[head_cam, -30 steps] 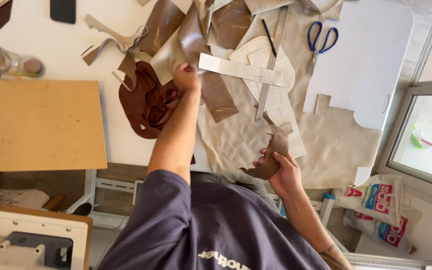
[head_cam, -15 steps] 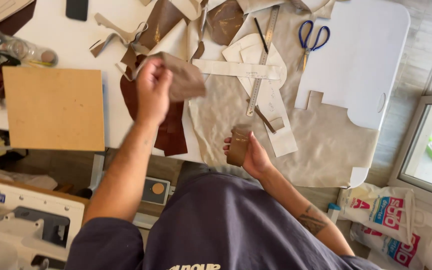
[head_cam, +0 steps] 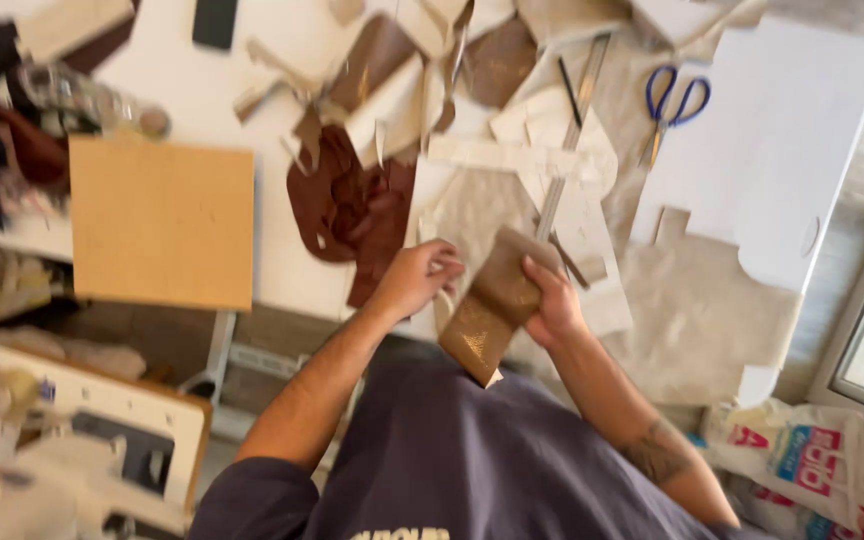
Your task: Cutting and organizing leather pieces for a project
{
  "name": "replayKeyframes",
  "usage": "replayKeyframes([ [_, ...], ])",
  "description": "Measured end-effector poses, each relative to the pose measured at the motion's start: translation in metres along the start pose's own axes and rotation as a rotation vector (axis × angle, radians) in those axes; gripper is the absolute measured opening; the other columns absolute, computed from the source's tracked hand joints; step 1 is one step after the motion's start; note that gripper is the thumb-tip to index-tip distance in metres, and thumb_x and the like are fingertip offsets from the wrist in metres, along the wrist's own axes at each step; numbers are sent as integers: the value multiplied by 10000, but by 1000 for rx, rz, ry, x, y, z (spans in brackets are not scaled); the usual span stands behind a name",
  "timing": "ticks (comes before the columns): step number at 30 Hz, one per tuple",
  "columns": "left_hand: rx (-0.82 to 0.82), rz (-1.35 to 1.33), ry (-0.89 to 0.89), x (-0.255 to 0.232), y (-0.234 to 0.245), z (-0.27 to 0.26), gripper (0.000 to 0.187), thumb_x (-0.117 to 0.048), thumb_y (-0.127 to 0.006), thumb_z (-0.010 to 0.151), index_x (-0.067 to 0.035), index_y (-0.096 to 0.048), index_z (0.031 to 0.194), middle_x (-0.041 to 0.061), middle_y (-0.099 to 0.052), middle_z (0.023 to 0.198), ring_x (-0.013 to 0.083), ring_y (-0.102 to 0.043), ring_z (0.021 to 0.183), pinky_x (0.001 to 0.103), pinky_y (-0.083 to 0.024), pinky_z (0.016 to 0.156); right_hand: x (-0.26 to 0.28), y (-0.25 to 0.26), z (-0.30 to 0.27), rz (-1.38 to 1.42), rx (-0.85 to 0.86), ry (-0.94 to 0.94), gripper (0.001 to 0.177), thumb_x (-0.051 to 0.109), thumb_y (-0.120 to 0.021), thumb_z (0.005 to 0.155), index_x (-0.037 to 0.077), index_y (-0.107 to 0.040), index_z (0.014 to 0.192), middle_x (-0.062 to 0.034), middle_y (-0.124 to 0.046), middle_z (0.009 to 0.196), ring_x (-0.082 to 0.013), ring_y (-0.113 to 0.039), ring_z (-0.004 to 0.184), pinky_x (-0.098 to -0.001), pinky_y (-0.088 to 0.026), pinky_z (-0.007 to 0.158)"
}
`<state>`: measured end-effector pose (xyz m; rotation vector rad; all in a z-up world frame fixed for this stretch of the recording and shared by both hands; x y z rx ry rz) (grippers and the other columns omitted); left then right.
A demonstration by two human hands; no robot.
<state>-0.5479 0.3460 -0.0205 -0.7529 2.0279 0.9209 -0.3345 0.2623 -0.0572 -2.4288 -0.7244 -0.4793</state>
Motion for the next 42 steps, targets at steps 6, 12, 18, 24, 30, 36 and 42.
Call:
replayKeyframes([
  [6,-356,562,-80,62,112,151,471,-239,-832,845,-22,-624,1207,224,-680,1132,451,-683,1045,552,-580,865,-14,-12,-20,146,-217,49,279,12,-770,851,44,-713,1122,-245,-713,994,-437,-735,923,-642,-587,816],
  [12,-454,891,-87,149,149,247,532,-191,-857,818,-86,-638,1291,121,-693,1043,349,-716,995,500,-605,825,-25,3,-31,259,-380,25,189,4,-799,817,27,-725,990,-261,-723,910,-443,-749,838,-631,-608,720],
  [18,-635,985,-351,57,170,193,193,-152,-720,949,-133,-729,1140,51,-693,881,278,-742,782,415,-616,667,-30,37,-26,262,-316,-3,163,-6,-793,831,14,-717,974,-259,-730,910,-433,-755,832,-607,-615,713],
  [24,-773,724,-678,-19,192,117,65,-197,-711,1052,-133,-726,1060,61,-667,871,329,-702,767,392,-557,723,-13,48,-30,257,-232,-13,181,-13,-802,828,3,-715,985,-252,-731,902,-404,-757,817,-570,-621,711],
  [30,-460,-140,-147,-78,116,44,390,-439,-557,1090,-91,-733,1068,140,-685,940,293,-664,875,418,-531,843,-4,73,-21,249,-188,-21,248,8,-808,823,-4,-686,1039,-241,-732,911,-389,-760,824,-556,-627,699],
  [36,-182,-624,804,-9,-18,-45,631,-697,-515,954,-142,-665,1216,134,-618,1226,291,-535,1141,394,-355,973,11,108,-19,244,-151,-23,228,17,-808,840,2,-696,1038,-241,-739,939,-395,-765,849,-568,-631,731],
  [42,158,-338,477,57,-73,-106,213,-227,-800,866,-34,-815,954,40,-701,792,150,-622,690,274,-466,635,21,136,-28,239,-193,-55,282,24,-758,847,1,-671,1114,-214,-729,994,-366,-732,887,-532,-614,767],
])
Point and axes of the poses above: each hand's wrist, its own z-axis towards the middle knuckle, its own y-axis out of the back of the hand, x = y × z, the point moved 3 cm from there along z, towards the middle knuckle
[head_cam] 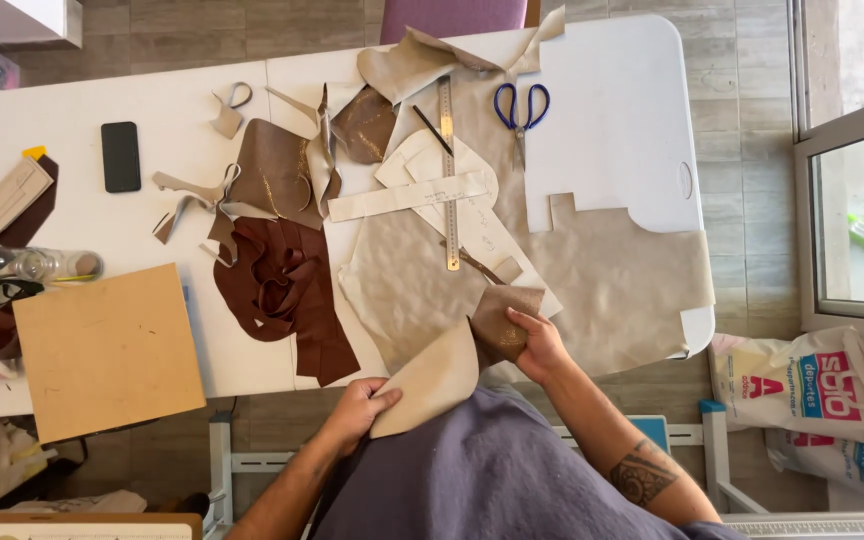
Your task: Cutting and organizing leather pieces for a project
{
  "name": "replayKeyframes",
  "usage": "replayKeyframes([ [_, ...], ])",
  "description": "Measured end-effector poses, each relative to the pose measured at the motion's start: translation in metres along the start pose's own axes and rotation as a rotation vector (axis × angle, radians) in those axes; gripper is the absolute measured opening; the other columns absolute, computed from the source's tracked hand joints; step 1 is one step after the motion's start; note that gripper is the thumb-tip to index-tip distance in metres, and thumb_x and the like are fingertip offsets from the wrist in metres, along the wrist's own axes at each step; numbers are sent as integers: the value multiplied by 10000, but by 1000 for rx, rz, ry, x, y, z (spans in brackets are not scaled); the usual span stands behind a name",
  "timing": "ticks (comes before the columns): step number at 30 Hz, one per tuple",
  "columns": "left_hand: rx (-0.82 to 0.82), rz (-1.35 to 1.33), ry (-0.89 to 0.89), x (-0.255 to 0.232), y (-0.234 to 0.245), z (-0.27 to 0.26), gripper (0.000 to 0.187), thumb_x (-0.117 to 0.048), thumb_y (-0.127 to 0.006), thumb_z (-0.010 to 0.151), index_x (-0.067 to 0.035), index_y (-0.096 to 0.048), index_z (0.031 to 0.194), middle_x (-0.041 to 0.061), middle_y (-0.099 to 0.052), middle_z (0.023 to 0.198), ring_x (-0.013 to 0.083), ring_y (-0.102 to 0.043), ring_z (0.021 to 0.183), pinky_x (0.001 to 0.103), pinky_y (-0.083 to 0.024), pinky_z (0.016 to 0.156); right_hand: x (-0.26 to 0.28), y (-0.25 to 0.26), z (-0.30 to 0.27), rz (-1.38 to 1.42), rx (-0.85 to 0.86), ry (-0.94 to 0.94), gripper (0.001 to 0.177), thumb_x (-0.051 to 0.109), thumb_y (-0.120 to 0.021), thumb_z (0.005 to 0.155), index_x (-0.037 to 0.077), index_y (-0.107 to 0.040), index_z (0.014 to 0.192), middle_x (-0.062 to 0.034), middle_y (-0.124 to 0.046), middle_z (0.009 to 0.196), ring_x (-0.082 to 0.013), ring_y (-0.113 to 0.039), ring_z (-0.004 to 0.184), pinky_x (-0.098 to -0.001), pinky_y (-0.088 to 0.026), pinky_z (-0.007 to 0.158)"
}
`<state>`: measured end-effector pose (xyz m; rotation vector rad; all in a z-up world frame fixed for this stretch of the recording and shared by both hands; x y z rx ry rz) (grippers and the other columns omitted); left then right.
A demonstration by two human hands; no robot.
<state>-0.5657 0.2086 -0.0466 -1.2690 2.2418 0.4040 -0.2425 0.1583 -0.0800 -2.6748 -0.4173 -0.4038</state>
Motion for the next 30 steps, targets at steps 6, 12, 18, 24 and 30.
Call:
replayKeyframes([
  [6,-389,330,-368,-55,6,-6,456,-163,-888,763,-126,-789,1206,147,-780,1139,308,-709,1110,401,-557,953,-4,8,14,27,15,49,303,2,-797,852,-27,-666,1124,-251,-725,995,-394,-756,896,-566,-627,780],
  [12,-588,102,-624,-182,29,-46,702,87,-656,869,-74,-479,1529,308,-426,1541,508,-493,1304,589,-491,1000,-2,-15,14,19,41,67,309,4,-805,845,-15,-675,1125,-263,-722,985,-409,-758,884,-587,-631,763],
  [18,-552,747,-1354,-236,11,-46,500,104,-529,914,34,-599,1404,265,-595,1433,364,-619,1264,433,-505,1047,-7,-68,-17,-27,92,89,294,19,-778,872,-48,-668,1136,-250,-709,975,-402,-749,878,-580,-617,774],
  [24,-249,1346,-1635,-184,-81,-48,371,14,-576,930,-50,-677,1281,272,-596,1418,248,-677,669,395,-534,592,-49,-71,22,-31,192,121,232,-17,-722,902,-68,-696,1127,-274,-731,1020,-378,-772,905,-589,-632,781],
  [30,-240,1358,-1574,-153,-91,-42,301,-114,-575,950,-120,-681,1232,249,-561,1457,218,-645,653,358,-456,580,-49,-57,32,-81,148,102,235,23,-699,913,-60,-692,1133,-268,-734,1024,-372,-773,903,-571,-633,771],
])
Point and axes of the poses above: each hand's wrist, its own z-axis towards the middle knuckle, its own y-axis out of the back of the hand, x = y × z, the point moved 3 cm from there along z, towards the middle knuckle
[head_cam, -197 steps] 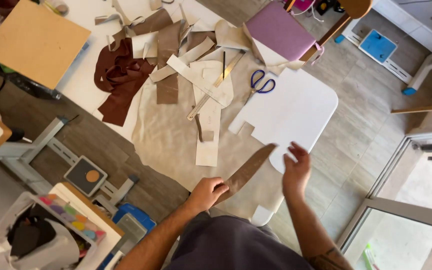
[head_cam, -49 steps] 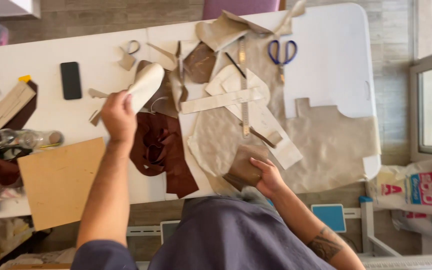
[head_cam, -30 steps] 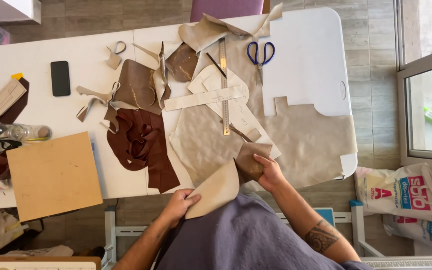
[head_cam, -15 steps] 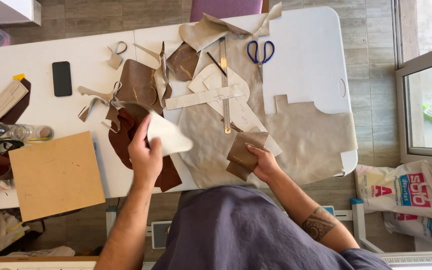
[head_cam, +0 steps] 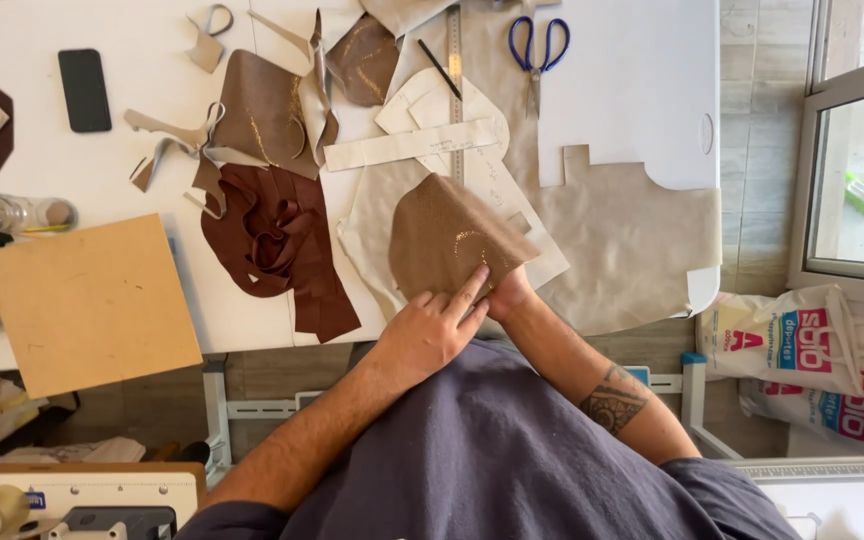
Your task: Cutting and organizing leather pieces for a project
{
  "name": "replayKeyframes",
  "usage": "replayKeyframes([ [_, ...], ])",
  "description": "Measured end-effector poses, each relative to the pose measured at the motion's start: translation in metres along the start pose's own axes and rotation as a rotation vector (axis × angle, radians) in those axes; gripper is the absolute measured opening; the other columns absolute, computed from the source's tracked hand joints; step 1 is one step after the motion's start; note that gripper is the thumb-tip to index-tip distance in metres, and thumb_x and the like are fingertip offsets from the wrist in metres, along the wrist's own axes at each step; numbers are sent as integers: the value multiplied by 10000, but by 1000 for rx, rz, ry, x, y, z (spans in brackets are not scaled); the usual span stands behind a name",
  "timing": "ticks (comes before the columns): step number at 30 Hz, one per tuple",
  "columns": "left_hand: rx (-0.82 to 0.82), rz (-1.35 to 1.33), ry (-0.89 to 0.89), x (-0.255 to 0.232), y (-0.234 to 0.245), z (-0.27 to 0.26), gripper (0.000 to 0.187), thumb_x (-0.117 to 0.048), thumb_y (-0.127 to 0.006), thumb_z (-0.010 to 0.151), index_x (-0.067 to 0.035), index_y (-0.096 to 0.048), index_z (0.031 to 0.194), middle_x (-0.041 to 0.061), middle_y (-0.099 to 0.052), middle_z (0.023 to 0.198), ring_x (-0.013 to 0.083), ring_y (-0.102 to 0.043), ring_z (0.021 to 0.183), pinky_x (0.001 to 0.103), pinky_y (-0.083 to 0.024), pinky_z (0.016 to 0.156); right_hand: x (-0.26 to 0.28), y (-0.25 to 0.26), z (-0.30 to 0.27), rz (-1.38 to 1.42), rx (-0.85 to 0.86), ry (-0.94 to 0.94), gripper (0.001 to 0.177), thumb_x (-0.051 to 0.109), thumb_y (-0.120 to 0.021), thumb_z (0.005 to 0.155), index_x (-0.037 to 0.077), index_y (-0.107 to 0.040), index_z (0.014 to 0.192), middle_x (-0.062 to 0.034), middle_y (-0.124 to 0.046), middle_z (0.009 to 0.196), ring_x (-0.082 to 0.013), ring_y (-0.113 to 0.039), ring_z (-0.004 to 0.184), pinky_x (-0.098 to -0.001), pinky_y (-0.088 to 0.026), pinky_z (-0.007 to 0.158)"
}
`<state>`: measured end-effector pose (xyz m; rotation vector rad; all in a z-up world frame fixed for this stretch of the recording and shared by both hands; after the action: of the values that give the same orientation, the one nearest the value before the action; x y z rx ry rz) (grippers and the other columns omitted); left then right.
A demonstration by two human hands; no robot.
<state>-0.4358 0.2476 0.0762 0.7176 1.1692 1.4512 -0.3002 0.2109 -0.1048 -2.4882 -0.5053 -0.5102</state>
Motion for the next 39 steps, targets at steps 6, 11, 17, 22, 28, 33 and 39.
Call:
replayKeyframes([
  [6,-20,-288,-43,5,13,-22,294,-148,-611,952,-64,-698,1220,263,-576,1439,268,-668,703,395,-491,626,-4,-6,19,-85,22,-55,245,67,-675,924,-51,-687,1139,-262,-737,1027,-365,-774,900,-553,-634,761],
  [11,-63,-287,-76,95,-4,-84,167,-175,-615,993,-72,-741,1031,188,-718,1045,283,-692,705,403,-506,595,-6,10,17,-149,82,-102,256,100,-657,933,-45,-683,1143,-257,-739,1030,-360,-775,898,-538,-634,753],
  [17,272,-128,927,341,-68,-168,495,-257,-742,924,-125,-601,1381,159,-662,1247,344,-683,1116,455,-561,893,-23,27,11,-185,107,-136,276,145,-632,945,-36,-678,1149,-250,-741,1034,-354,-777,895,-520,-635,742],
  [22,-164,-572,1822,473,-216,-245,959,-583,-903,800,-145,-471,1536,161,-525,1524,310,-492,1438,415,-397,1189,-43,34,2,-184,26,-112,300,189,-608,957,-27,-672,1155,-244,-744,1038,-347,-778,892,-501,-635,732],
  [28,-1064,-813,2116,483,-244,-194,1061,-74,-990,722,-206,-369,1572,289,-321,1635,484,-433,1466,600,-360,1209,-55,48,-20,-186,-77,-66,327,233,-583,968,-18,-667,1161,-237,-747,1041,-341,-779,890,-482,-636,721],
  [33,-1220,-959,1519,445,-110,-115,524,16,-827,826,28,-606,1301,254,-600,1303,368,-633,1193,428,-549,1020,-49,55,-15,-195,-92,-51,349,266,-565,977,-11,-663,1165,-232,-749,1044,-336,-780,888,-468,-637,713],
  [39,-865,-315,705,372,60,-37,321,148,-620,878,-47,-653,1131,100,-635,1122,255,-642,1011,367,-575,842,-45,62,-11,-225,-75,-57,380,310,-541,989,-2,-658,1171,-226,-751,1048,-329,-782,885,-449,-637,702],
])
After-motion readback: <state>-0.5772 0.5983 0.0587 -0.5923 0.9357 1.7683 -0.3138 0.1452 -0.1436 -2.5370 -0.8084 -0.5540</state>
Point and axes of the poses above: each hand's wrist, its own z-axis towards the middle knuckle, its own y-axis out of the back of the hand, x = y × z, the point moved 3 cm from there along z, towards the middle knuckle
